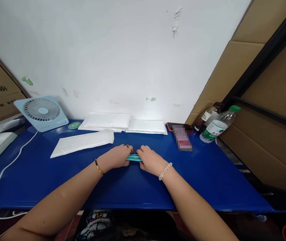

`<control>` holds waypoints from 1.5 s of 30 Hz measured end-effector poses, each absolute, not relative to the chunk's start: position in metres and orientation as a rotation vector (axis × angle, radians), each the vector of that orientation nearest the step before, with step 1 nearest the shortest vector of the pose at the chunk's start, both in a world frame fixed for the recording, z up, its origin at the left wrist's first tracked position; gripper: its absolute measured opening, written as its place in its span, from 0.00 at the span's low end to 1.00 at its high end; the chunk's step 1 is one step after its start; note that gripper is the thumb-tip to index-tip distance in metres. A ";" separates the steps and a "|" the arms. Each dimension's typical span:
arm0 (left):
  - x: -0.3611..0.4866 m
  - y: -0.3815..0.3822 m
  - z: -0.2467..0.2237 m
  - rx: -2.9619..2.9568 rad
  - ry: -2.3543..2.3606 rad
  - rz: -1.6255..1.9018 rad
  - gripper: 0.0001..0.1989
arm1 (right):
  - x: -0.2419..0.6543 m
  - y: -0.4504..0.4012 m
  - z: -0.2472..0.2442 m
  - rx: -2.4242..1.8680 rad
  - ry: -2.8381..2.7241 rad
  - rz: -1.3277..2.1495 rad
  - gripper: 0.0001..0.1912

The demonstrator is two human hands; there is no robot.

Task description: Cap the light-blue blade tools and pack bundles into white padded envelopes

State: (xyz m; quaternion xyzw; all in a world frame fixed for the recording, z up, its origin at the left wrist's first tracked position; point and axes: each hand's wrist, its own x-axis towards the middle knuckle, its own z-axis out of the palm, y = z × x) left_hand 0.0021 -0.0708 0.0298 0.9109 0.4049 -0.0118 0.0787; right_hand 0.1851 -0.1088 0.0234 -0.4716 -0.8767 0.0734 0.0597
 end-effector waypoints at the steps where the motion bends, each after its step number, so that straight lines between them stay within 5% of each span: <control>1: 0.004 -0.072 0.028 2.742 1.219 -0.045 0.12 | 0.183 -0.108 0.022 -1.459 -2.665 0.168 0.13; 12: 0.013 -0.067 0.017 2.863 1.193 0.161 0.10 | 0.175 -0.100 0.023 -1.571 -2.575 -0.078 0.12; 21: 0.016 -0.065 0.026 2.714 1.248 0.245 0.11 | 0.203 -0.090 0.037 -1.108 -1.614 0.589 0.29; 29: 0.016 -0.064 0.026 2.521 1.151 0.418 0.11 | 0.176 -0.091 0.027 -0.889 -1.503 0.842 0.32; 35: 0.022 -0.071 0.042 2.103 0.726 0.595 0.07 | 0.174 -0.098 0.036 -0.609 -1.519 1.234 0.47; 41: 0.024 -0.084 0.049 1.687 0.628 0.336 0.09 | 0.168 -0.104 0.040 -0.770 -1.648 1.257 0.13; 45: 0.027 -0.083 0.042 1.732 0.560 0.442 0.22 | 0.167 -0.106 0.046 -0.747 -1.493 1.220 0.08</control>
